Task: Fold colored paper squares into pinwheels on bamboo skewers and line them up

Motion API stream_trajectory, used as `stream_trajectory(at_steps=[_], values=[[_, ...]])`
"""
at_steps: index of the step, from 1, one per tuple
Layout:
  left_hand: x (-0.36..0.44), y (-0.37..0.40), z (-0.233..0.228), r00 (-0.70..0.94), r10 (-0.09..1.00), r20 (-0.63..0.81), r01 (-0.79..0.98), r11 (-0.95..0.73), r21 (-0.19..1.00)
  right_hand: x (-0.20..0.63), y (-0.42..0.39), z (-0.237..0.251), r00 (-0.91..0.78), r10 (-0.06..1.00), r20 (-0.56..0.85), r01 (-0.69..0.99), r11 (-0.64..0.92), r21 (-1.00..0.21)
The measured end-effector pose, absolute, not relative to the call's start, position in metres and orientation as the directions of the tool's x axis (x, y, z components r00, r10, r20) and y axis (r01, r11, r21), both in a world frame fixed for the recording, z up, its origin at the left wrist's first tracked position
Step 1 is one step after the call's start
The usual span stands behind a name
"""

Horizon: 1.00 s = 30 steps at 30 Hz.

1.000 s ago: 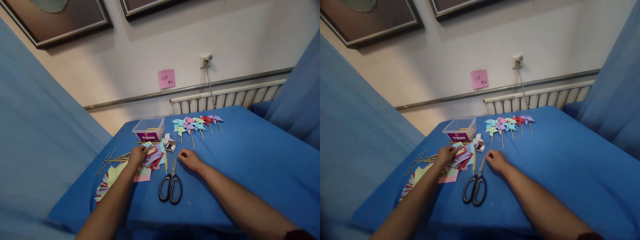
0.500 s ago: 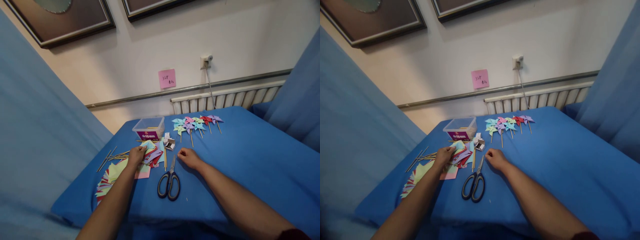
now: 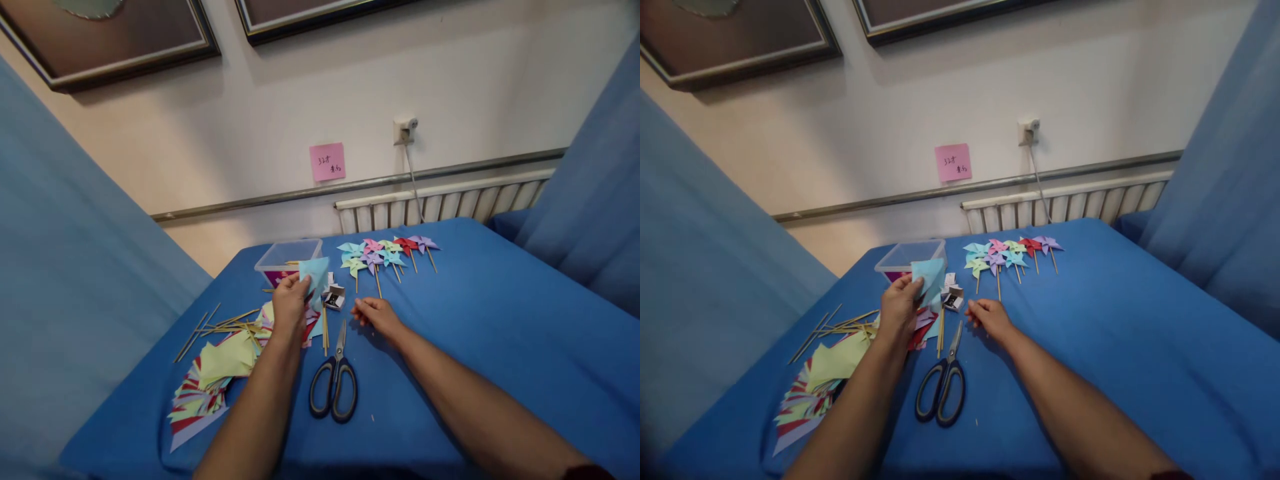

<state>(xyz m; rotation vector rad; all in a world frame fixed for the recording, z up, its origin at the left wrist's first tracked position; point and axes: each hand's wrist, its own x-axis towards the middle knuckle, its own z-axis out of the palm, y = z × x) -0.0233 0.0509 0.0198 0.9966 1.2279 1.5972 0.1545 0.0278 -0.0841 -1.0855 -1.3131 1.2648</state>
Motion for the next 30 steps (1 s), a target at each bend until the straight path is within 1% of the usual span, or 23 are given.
stream_trajectory(at_steps=[1, 3, 4, 6, 8, 10, 12, 14, 16, 18, 22, 25, 30], values=[[-0.013, 0.051, 0.018, -0.261, 0.963, 0.068, -0.234, -0.131, 0.963, 0.156, 0.028, -0.081, -0.125, 0.991, 0.046, -0.105, 0.033, -0.994], [0.002, 0.051, 0.011, -0.188, 0.982, 0.033, -0.305, -0.09, 0.948, 0.159, 0.028, -0.076, -0.128, 0.992, 0.008, -0.27, -0.027, -0.963], [0.006, 0.052, 0.006, -0.157, 0.987, 0.017, -0.319, -0.067, 0.946, 0.159, 0.028, -0.074, -0.131, 0.991, -0.01, -0.333, -0.053, -0.941], [0.01, 0.053, -0.006, -0.114, 0.993, 0.01, -0.303, -0.045, 0.952, 0.16, 0.029, -0.072, -0.156, 0.987, -0.049, -0.409, -0.11, -0.906], [0.009, 0.053, -0.018, -0.096, 0.995, 0.029, -0.231, -0.051, 0.972, 0.159, 0.029, -0.071, -0.21, 0.972, -0.106, -0.451, -0.192, -0.871], [0.006, 0.051, -0.027, -0.05, 0.994, 0.094, -0.116, -0.1, 0.988, 0.159, 0.03, -0.071, -0.267, 0.951, -0.156, -0.479, -0.272, -0.835], [0.003, 0.048, -0.03, 0.005, 0.982, 0.188, 0.003, -0.188, 0.982, 0.159, 0.031, -0.07, -0.301, 0.935, -0.185, -0.514, -0.323, -0.795], [0.001, 0.044, -0.029, 0.081, 0.954, 0.29, 0.116, -0.298, 0.947, 0.161, 0.031, -0.069, -0.302, 0.931, -0.205, -0.568, -0.349, -0.746], [0.001, 0.041, -0.026, 0.154, 0.91, 0.385, 0.211, -0.411, 0.887, 0.164, 0.03, -0.067, -0.28, 0.934, -0.221, -0.631, -0.353, -0.691], [0.001, 0.04, -0.025, 0.207, 0.873, 0.442, 0.284, -0.486, 0.827, 0.167, 0.029, -0.065, -0.253, 0.941, -0.224, -0.686, -0.338, -0.645], [0.0, 0.044, -0.028, 0.24, 0.861, 0.448, 0.351, -0.508, 0.787, 0.172, 0.028, -0.061, -0.186, 0.959, -0.212, -0.765, -0.277, -0.582], [-0.003, 0.047, -0.031, 0.251, 0.862, 0.441, 0.347, -0.506, 0.79, 0.175, 0.027, -0.058, -0.164, 0.972, -0.169, -0.781, -0.233, -0.579], [-0.006, 0.049, -0.03, 0.267, 0.859, 0.437, 0.343, -0.508, 0.79, 0.18, 0.029, -0.06, -0.135, 0.988, -0.077, -0.767, -0.153, -0.624]])
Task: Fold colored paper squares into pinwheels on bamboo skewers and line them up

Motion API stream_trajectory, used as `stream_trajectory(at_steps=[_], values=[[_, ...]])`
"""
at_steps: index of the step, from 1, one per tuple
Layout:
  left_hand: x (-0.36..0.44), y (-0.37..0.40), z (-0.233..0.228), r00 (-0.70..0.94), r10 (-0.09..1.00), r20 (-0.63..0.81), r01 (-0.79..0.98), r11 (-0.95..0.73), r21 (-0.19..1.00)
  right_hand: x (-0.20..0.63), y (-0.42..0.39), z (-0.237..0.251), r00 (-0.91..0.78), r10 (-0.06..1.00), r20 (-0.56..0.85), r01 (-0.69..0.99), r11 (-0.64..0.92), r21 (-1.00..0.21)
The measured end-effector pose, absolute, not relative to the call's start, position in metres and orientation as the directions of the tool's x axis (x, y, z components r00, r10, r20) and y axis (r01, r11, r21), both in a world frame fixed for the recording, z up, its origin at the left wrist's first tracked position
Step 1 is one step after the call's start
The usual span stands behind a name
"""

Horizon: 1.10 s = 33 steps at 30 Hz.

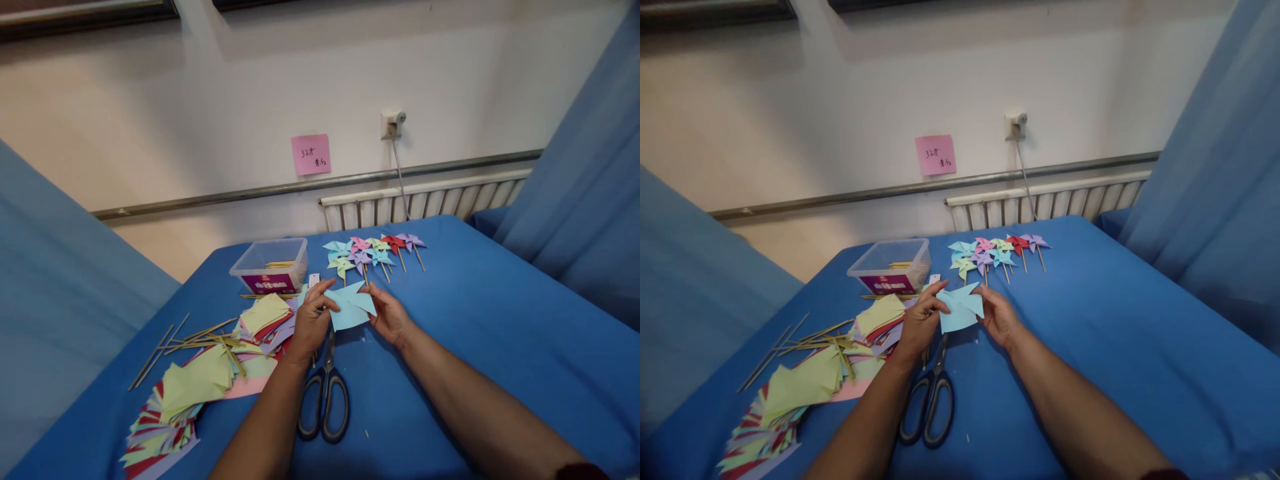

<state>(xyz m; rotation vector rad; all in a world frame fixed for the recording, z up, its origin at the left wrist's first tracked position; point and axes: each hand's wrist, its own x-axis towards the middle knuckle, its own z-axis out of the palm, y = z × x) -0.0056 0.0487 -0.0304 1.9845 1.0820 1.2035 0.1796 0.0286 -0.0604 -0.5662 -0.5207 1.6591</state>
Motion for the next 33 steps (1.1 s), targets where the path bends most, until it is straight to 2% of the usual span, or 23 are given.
stream_trajectory(at_steps=[4, 7, 9, 12, 16, 20, 25, 29, 33], values=[[-0.006, 0.048, -0.03, 0.264, 0.862, 0.433, 0.324, -0.502, 0.802, 0.18, 0.029, -0.064, -0.132, 0.991, -0.034, -0.727, -0.12, -0.676], [-0.001, 0.047, -0.03, 0.176, 0.918, 0.356, 0.161, -0.384, 0.909, 0.178, 0.03, -0.065, -0.123, 0.992, -0.005, -0.716, -0.092, -0.692], [0.004, 0.047, -0.03, 0.087, 0.964, 0.25, -0.044, -0.247, 0.968, 0.177, 0.03, -0.067, -0.076, 0.997, 0.016, -0.715, -0.043, -0.698], [0.011, 0.044, -0.027, 0.019, 0.999, 0.041, -0.304, -0.033, 0.952, 0.175, 0.031, -0.068, 0.003, 0.999, 0.039, -0.694, 0.03, -0.719], [0.013, 0.04, -0.023, 0.129, 0.98, -0.154, -0.463, 0.197, 0.864, 0.174, 0.03, -0.066, 0.082, 0.995, 0.051, -0.644, 0.092, -0.76], [0.013, 0.037, -0.024, 0.231, 0.955, -0.186, -0.45, 0.274, 0.85, 0.172, 0.028, -0.065, 0.132, 0.99, 0.051, -0.578, 0.118, -0.807], [0.015, 0.037, -0.031, 0.153, 0.968, -0.2, -0.344, 0.242, 0.907, 0.171, 0.027, -0.068, 0.139, 0.989, 0.049, -0.523, 0.115, -0.845], [0.016, 0.039, -0.037, 0.091, 0.977, -0.193, -0.297, 0.212, 0.931, 0.17, 0.027, -0.069, 0.126, 0.992, 0.018, -0.543, 0.084, -0.836], [0.013, 0.042, -0.041, 0.067, 0.985, -0.158, -0.252, 0.17, 0.953, 0.169, 0.026, -0.069, 0.01, 0.999, -0.034, -0.545, -0.023, -0.838]])
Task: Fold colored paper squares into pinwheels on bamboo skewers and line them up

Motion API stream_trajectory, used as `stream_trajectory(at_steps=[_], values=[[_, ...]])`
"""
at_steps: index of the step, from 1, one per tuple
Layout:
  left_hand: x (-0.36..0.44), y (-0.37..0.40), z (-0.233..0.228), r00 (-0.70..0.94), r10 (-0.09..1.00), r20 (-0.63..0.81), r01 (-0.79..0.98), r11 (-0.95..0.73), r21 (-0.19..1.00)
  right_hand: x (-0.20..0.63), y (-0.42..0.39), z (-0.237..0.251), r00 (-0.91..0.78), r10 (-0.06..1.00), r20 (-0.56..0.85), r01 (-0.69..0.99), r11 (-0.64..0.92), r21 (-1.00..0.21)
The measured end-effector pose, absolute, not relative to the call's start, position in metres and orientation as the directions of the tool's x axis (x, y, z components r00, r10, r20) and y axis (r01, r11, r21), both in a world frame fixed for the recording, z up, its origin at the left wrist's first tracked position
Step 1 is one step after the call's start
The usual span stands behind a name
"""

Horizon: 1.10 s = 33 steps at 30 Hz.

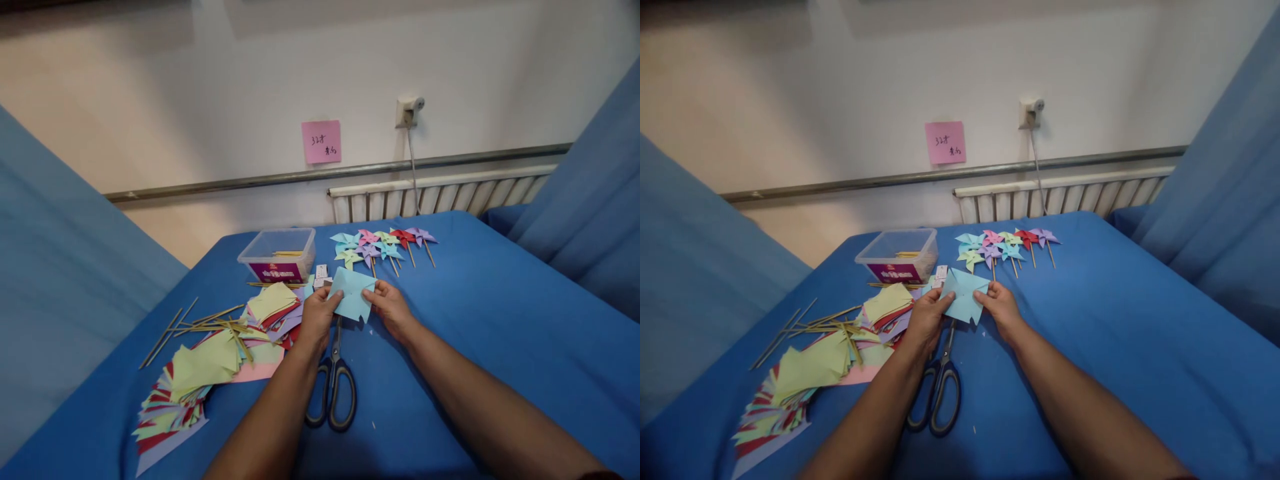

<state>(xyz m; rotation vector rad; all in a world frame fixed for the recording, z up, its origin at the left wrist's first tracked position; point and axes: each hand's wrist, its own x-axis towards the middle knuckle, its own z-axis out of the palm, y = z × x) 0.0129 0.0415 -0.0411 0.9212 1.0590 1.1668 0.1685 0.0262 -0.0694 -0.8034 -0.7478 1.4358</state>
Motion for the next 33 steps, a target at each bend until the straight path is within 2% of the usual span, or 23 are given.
stream_trajectory(at_steps=[2, 9, 12, 13, 15, 17, 18, 20, 22, 25, 29, 33], values=[[0.012, 0.043, -0.043, 0.052, 0.988, -0.146, -0.224, 0.154, 0.962, 0.168, 0.026, -0.072, -0.014, 0.999, -0.049, -0.511, -0.049, -0.858], [0.014, 0.04, -0.043, -0.019, 0.997, -0.075, -0.08, 0.074, 0.994, 0.168, 0.03, -0.082, 0.102, 0.994, -0.025, -0.306, 0.007, -0.952], [0.002, 0.04, -0.033, -0.056, 0.997, 0.061, 0.134, -0.053, 0.99, 0.165, 0.032, -0.083, 0.125, 0.991, -0.043, -0.31, -0.003, -0.951], [-0.007, 0.041, -0.028, -0.089, 0.985, 0.15, 0.286, -0.119, 0.951, 0.164, 0.033, -0.083, 0.127, 0.991, -0.047, -0.312, -0.005, -0.95], [-0.031, 0.043, -0.017, -0.089, 0.945, 0.314, 0.637, -0.189, 0.747, 0.163, 0.033, -0.083, 0.12, 0.992, -0.048, -0.315, -0.008, -0.949], [-0.059, 0.044, -0.007, 0.0, 0.934, 0.357, 0.848, -0.189, 0.496, 0.161, 0.033, -0.082, 0.105, 0.993, -0.048, -0.318, -0.012, -0.948], [-0.071, 0.045, -0.004, 0.018, 0.947, 0.319, 0.907, -0.15, 0.393, 0.161, 0.032, -0.081, 0.097, 0.994, -0.047, -0.322, -0.014, -0.947], [-0.091, 0.044, -0.002, 0.006, 0.976, 0.218, 0.965, -0.063, 0.256, 0.16, 0.03, -0.078, 0.086, 0.995, -0.044, -0.331, -0.013, -0.943], [-0.102, 0.043, -0.004, -0.024, 0.992, 0.12, 0.982, 0.001, 0.187, 0.159, 0.027, -0.076, 0.076, 0.997, -0.034, -0.335, -0.006, -0.942], [-0.107, 0.041, -0.009, -0.035, 0.995, 0.092, 0.985, 0.019, 0.173, 0.16, 0.021, -0.073, 0.067, 0.998, -0.014, -0.326, 0.009, -0.945], [-0.108, 0.04, -0.01, -0.04, 0.992, 0.119, 0.979, 0.015, 0.201, 0.159, 0.013, -0.071, 0.09, 0.996, 0.013, -0.292, 0.039, -0.956], [-0.112, 0.043, -0.008, -0.112, 0.98, 0.163, 0.976, 0.078, 0.203, 0.147, 0.011, -0.062, 0.1, 0.995, 0.015, -0.319, 0.047, -0.947]])
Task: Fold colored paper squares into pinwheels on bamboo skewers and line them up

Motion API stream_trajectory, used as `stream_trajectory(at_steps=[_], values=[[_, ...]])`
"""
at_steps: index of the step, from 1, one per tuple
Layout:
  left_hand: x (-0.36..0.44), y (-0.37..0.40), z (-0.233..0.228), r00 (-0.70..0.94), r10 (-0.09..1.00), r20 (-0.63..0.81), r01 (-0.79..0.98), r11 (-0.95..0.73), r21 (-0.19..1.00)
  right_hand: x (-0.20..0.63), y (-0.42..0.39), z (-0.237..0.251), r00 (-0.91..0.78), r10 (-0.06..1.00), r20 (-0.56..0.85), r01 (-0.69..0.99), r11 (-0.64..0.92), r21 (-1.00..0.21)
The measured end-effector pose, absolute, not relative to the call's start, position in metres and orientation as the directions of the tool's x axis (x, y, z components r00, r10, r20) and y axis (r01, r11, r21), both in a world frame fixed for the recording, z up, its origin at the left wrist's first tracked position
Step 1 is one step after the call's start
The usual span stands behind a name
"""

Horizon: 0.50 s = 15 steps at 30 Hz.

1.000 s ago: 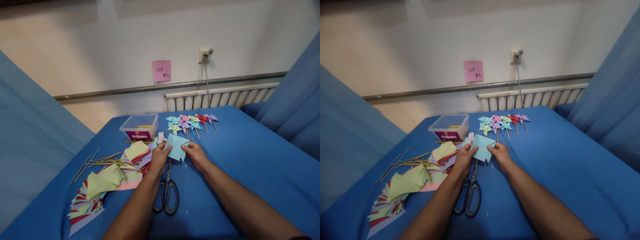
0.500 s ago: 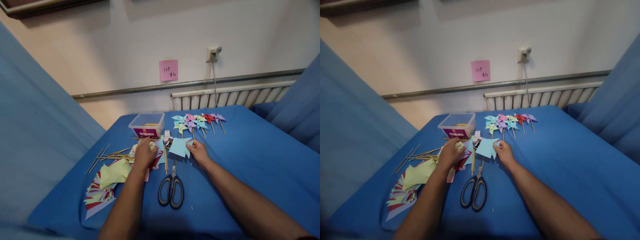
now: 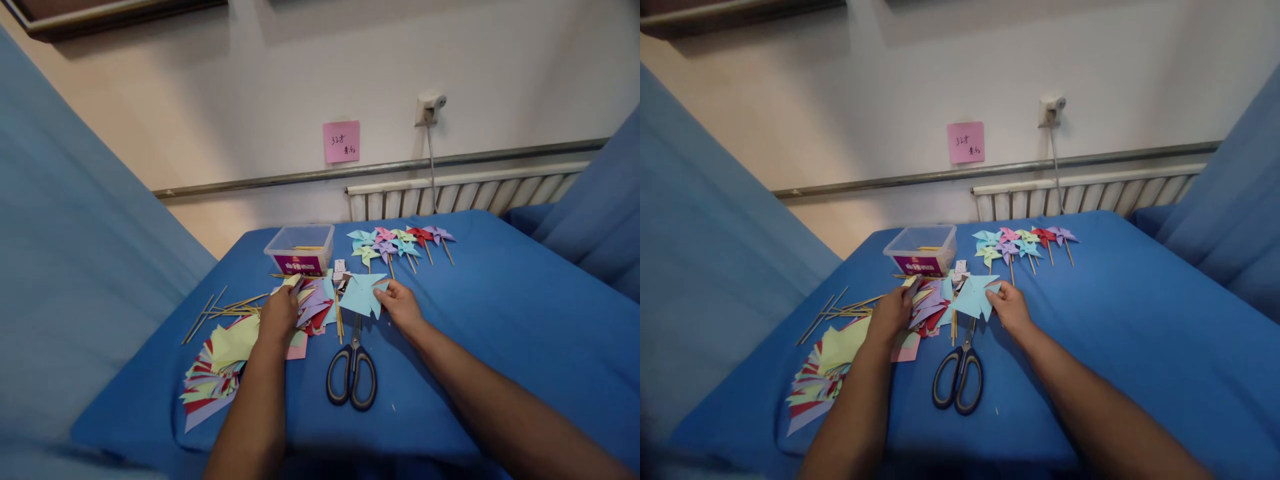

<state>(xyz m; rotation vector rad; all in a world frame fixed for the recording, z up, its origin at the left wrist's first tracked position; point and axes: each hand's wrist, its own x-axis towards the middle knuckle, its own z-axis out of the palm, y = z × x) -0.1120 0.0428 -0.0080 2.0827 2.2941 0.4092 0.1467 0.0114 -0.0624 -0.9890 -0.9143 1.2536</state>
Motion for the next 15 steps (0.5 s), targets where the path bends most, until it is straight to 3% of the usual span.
stream_trajectory(at_steps=[6, 15], values=[[-0.12, 0.044, -0.006, -0.275, 0.932, 0.238, 0.94, 0.209, 0.269, 0.099, 0.031, -0.045, 0.114, 0.992, -0.048, -0.333, -0.007, -0.943], [-0.121, 0.034, 0.001, -0.359, 0.809, 0.465, 0.891, 0.149, 0.428, 0.041, 0.063, -0.043, 0.07, 0.995, -0.076, -0.267, -0.055, -0.962]])
